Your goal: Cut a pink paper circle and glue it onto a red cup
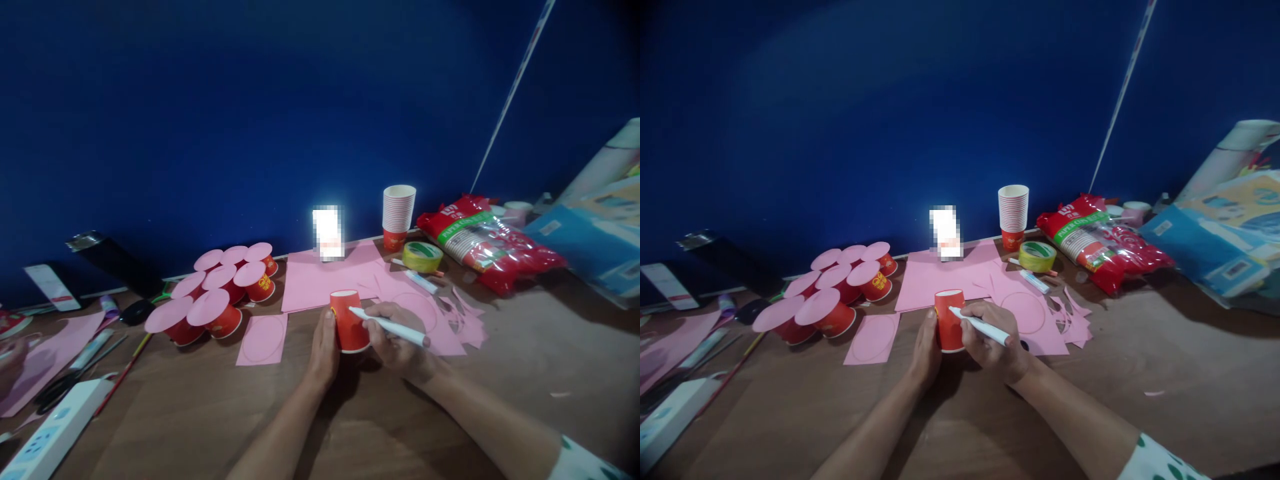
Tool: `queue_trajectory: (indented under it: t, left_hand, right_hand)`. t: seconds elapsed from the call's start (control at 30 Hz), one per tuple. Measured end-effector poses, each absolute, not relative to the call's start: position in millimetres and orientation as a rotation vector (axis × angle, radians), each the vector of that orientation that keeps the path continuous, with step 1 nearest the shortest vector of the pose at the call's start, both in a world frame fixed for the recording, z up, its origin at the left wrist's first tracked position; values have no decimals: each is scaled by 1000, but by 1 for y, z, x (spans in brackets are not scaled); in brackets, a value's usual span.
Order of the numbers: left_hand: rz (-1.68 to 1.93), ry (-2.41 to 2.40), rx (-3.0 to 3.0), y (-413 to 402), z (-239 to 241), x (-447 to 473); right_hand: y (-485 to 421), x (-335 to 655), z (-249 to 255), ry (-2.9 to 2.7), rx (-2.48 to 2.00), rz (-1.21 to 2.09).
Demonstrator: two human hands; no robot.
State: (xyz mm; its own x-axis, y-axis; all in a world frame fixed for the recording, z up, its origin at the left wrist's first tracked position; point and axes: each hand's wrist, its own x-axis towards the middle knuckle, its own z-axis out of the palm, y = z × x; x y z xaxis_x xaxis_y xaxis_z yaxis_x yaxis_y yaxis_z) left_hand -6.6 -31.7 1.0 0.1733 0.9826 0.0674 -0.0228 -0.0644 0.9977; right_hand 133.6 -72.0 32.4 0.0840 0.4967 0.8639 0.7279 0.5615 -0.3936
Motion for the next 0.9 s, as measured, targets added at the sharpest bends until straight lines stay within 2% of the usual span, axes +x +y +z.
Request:
queue_trajectory:
  t: [0.9]
  left_hand:
    - [1119, 981, 1343, -33, 3, -6]
  right_hand:
    - [-71, 133, 33, -1592, -1074, -241]
